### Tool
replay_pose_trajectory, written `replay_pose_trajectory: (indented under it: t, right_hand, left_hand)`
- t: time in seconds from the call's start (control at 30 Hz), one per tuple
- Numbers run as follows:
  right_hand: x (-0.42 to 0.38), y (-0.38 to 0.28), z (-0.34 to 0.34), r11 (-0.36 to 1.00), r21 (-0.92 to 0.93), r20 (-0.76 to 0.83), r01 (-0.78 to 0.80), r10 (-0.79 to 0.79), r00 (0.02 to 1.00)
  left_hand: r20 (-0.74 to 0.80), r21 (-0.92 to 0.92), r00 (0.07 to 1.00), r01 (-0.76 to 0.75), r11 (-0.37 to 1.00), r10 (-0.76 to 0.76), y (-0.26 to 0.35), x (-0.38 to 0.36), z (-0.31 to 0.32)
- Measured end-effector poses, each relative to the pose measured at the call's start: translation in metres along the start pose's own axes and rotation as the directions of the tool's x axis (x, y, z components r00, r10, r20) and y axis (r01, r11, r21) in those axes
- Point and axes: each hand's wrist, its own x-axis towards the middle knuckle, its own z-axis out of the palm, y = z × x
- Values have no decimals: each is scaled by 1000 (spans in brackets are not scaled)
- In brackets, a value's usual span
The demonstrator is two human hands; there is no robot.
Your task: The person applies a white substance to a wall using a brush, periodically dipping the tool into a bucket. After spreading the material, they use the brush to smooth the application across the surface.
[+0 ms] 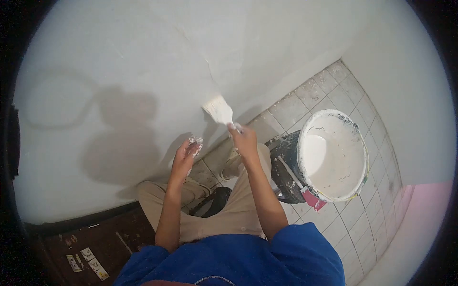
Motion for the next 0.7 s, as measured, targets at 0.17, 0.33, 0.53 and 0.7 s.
replay_pose_trajectory:
  t: [0.17,0.33,0.53,0.7]
  right_hand:
    - [15,59,-3,996,-71,18,-57,59,998]
    - [-2,-43,-9,995,71,15,66,-68,998]
    - [-33,-97,-17,959,159,9,233,-238,971]
    - [6,26,12,998,53,46,-36,34,998]
  left_hand:
    - [-16,-31,1000,-7,1000,6,-9,-3,-6]
    - [-5,-3,999,44,999,-44,-4,-4,-2]
    - [18,-39,999,39,998,-38,-8,-2,4]
    - [-2,-39,1000,27,999,-27,-1,2,3]
